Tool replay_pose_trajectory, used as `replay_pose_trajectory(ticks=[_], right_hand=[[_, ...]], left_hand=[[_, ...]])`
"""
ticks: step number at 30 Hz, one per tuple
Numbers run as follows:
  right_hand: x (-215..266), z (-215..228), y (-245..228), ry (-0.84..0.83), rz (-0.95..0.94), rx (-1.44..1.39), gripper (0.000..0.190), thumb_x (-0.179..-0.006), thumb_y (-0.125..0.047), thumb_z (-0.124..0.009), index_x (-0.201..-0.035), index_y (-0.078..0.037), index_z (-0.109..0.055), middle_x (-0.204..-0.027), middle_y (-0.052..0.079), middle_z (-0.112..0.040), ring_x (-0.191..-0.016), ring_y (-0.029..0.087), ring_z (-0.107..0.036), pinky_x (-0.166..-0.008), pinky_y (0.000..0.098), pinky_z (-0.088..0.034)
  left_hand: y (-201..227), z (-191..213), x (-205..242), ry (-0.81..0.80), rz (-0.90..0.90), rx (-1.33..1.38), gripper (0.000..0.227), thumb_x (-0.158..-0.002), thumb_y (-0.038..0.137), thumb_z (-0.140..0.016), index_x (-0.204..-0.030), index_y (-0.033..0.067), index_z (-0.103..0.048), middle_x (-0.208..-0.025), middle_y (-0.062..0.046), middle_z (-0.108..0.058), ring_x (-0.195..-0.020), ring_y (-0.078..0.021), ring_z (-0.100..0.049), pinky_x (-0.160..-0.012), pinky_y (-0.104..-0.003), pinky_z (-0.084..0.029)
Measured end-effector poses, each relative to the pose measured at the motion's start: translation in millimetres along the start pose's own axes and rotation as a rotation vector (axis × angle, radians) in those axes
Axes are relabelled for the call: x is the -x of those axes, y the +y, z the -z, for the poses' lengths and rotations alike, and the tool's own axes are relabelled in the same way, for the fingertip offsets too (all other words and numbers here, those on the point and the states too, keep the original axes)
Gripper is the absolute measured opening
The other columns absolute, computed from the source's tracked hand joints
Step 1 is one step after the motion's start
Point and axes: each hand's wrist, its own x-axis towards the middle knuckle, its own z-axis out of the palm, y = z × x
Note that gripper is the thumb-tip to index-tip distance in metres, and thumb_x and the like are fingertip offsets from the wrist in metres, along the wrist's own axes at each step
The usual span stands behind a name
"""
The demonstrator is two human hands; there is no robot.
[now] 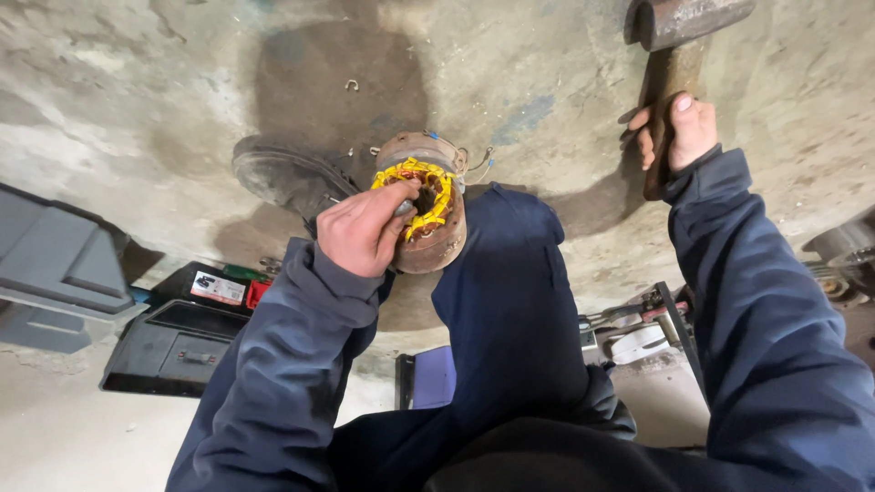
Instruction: The person sits on the workshop floor with an electric motor stator on their lap and uses a hammer and a stone to hammer and loosen the old copper windings inside the housing. They repeatedly reposition the stator, tap around the winding, and pull at the yellow wire coils.
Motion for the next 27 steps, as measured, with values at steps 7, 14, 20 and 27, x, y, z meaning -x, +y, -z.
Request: replay_pose_trajectory(ticks=[7,14,20,27], right_hand=[[0.8,-1.4,-0.5,-0.007,0.023,-0.015,0.096,-0.093,-0.086,-0.055,-0.104,0.009,-0.065,-0.070,0.011,-0.057,-0.056,0.018,-0.053,-0.052,0.0306,-0.044],[0.4,-0.3,-0.8,0.004,0.003,0.017,0.097,-0.094,-0.086,-0.053,-0.103,0.009,-0.065,-0.069,0.010,-0.056,-0.055,0.018,-0.053,-0.051,0.0306,-0.044],[2.9,-1.2,-1.6,0.019,-0.014,0.046,0.098,-0.095,-0.087,-0.051,-0.103,0.010,-0.065,-0.069,0.010,-0.056,-0.055,0.018,-0.053,-0.050,0.0308,-0.044],[1.0,0.0,-1.8,0.004,0.001,0.032,0.098,-0.095,-0.086,-0.052,-0.104,0.011,-0.065,-0.069,0.011,-0.056,-0.055,0.018,-0.054,-0.051,0.0309,-0.044]], left_hand=[[5.3,-1.3,-5.5,-0.003,-0.038,-0.020,0.032,-0.086,0.004,-0.075,-0.117,0.0063,-0.067,-0.106,-0.014,-0.074,-0.100,-0.0333,-0.073,-0.088,-0.041,-0.058],[2.0,-13.2,-0.6,0.039,-0.001,-0.030,0.025,-0.088,0.008,-0.077,-0.110,0.0061,-0.065,-0.102,-0.013,-0.071,-0.097,-0.0345,-0.070,-0.086,-0.042,-0.056],[7.0,-16.8,-2.3,0.051,-0.034,-0.058,0.026,-0.089,0.008,-0.077,-0.111,0.0057,-0.064,-0.105,-0.015,-0.071,-0.100,-0.0351,-0.070,-0.088,-0.042,-0.056],[0.7,-28.7,0.8,0.029,-0.025,0.008,0.037,-0.084,0.002,-0.072,-0.120,0.0041,-0.065,-0.115,-0.017,-0.072,-0.107,-0.0357,-0.071,-0.093,-0.041,-0.057]])
